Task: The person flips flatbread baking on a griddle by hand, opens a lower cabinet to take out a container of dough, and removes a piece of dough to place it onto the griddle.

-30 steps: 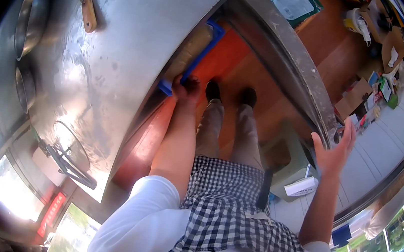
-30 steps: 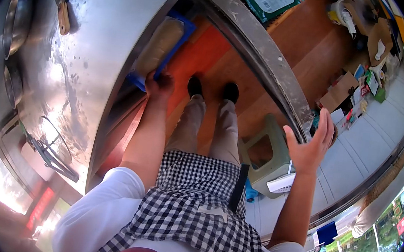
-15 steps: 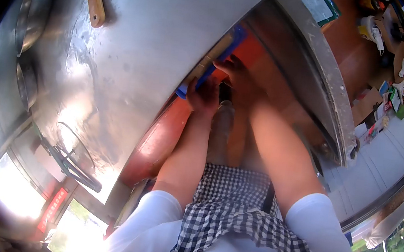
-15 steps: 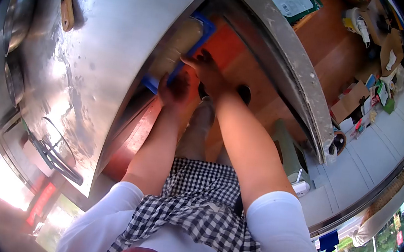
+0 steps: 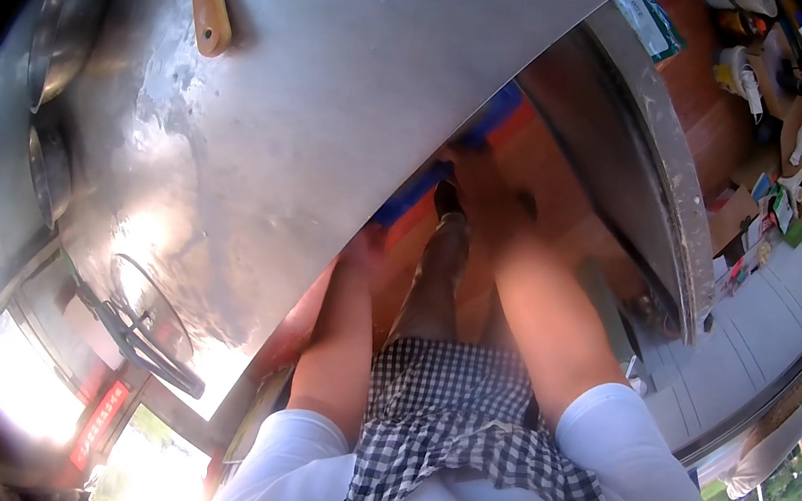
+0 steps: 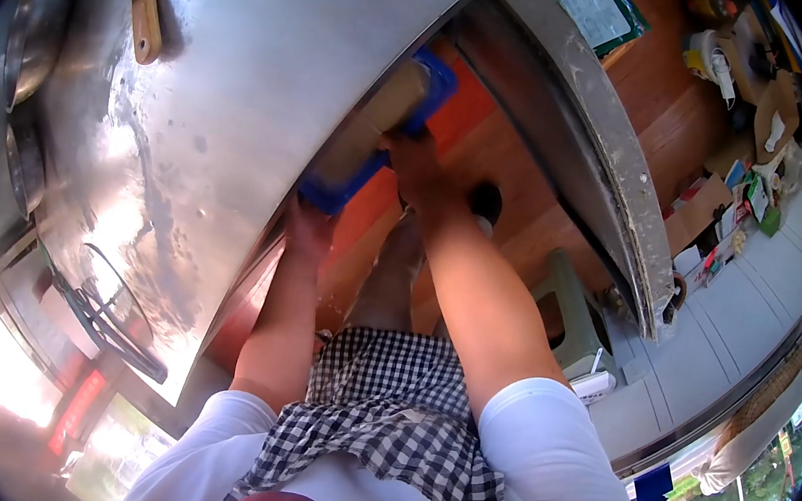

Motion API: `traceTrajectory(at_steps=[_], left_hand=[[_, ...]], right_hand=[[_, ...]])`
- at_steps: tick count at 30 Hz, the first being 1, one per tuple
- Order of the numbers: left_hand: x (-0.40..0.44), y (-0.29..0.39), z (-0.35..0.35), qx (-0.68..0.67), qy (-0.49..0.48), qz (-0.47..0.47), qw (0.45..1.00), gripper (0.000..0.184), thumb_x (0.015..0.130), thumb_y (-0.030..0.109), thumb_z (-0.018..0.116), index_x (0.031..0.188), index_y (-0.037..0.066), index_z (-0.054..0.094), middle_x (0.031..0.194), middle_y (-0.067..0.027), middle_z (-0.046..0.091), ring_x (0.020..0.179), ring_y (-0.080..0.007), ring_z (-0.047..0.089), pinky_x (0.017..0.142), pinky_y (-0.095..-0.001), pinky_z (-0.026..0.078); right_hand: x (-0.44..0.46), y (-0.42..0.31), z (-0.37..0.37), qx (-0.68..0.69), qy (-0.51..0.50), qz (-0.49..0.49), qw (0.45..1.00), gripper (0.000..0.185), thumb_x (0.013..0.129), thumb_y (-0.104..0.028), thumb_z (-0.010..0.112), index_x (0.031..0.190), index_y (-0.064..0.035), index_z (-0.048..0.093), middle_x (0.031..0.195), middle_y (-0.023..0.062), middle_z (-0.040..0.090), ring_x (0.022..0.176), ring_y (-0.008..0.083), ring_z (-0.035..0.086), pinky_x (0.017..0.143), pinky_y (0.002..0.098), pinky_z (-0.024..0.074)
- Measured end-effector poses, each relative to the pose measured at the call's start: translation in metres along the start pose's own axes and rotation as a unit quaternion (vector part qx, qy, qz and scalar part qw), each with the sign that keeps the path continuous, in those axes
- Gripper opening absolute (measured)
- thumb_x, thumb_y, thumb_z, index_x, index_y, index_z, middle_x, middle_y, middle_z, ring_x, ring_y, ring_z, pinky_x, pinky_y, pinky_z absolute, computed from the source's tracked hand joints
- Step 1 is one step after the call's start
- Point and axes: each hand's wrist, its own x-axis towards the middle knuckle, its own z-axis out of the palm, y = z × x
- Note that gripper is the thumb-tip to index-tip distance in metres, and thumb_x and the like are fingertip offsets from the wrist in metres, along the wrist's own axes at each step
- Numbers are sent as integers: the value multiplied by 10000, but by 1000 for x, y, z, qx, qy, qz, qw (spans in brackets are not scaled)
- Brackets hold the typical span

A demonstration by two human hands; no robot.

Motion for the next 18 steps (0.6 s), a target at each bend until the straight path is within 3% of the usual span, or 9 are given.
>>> traceTrajectory(at_steps=[1, 6, 8, 10, 11, 13, 18], left_hand=[[9, 8, -4, -10, -46, 34, 998, 651, 913, 494, 631, 1384, 65, 499, 1405, -71, 530, 1355, -271, 437, 1145, -432, 334], [61, 18, -56, -12, -24, 12, 1000, 502, 896, 329, 653, 1306, 52, 568, 1299, -88, 609, 1233, -271, 547, 1079, -422, 425], [67, 10, -57, -8, 25, -22, 999, 462, 886, 276, 652, 1283, 49, 583, 1266, -94, 627, 1188, -274, 576, 1054, -425, 450], [64, 6, -46, -1, 74, -54, 996, 426, 876, 223, 651, 1260, 47, 598, 1233, -100, 646, 1143, -278, 605, 1029, -428, 476], [49, 1, -40, -16, 79, -73, 994, 397, 845, 127, 628, 1229, 27, 602, 1163, -112, 667, 1072, -284, 638, 991, -434, 506], [6, -13, -16, 28, 79, -81, 993, 410, 828, 94, 624, 1230, 17, 588, 1170, -116, 655, 1093, -288, 629, 999, -431, 501], [-84, -46, 1, 70, 28, -121, 990, 475, 809, 59, 614, 1274, -2, 534, 1218, -138, 617, 1137, -312, 607, 1018, -434, 496]], right_hand=[[-19, -18, 8, 77, 49, 96, 991, 247, 713, -30, 674, 953, -41, 618, 848, 44, 615, 746, 178, 600, 635, 310, 468], [-65, 16, -58, -73, 22, 0, 997, 183, 752, -26, 653, 929, -46, 611, 884, 40, 609, 773, 186, 603, 659, 317, 479], [-84, 6, -81, -91, 54, 67, 992, 171, 760, -20, 643, 925, -44, 610, 895, 40, 607, 790, 188, 602, 677, 320, 482], [-105, -18, -97, -58, 124, 234, 963, 172, 759, -11, 632, 927, -39, 610, 903, 43, 606, 815, 189, 600, 703, 324, 485], [-117, -17, -105, -30, 144, 225, 963, 186, 758, -8, 625, 941, -34, 613, 900, 46, 609, 820, 187, 599, 713, 321, 484], [-138, -13, -122, 27, 181, 200, 963, 215, 755, -3, 612, 969, -25, 620, 896, 52, 615, 830, 183, 598, 734, 314, 480], [-215, -56, -150, -69, 143, 138, 978, 405, 756, 10, 618, 1157, -37, 600, 1007, 59, 630, 903, 185, 601, 801, 319, 488]])
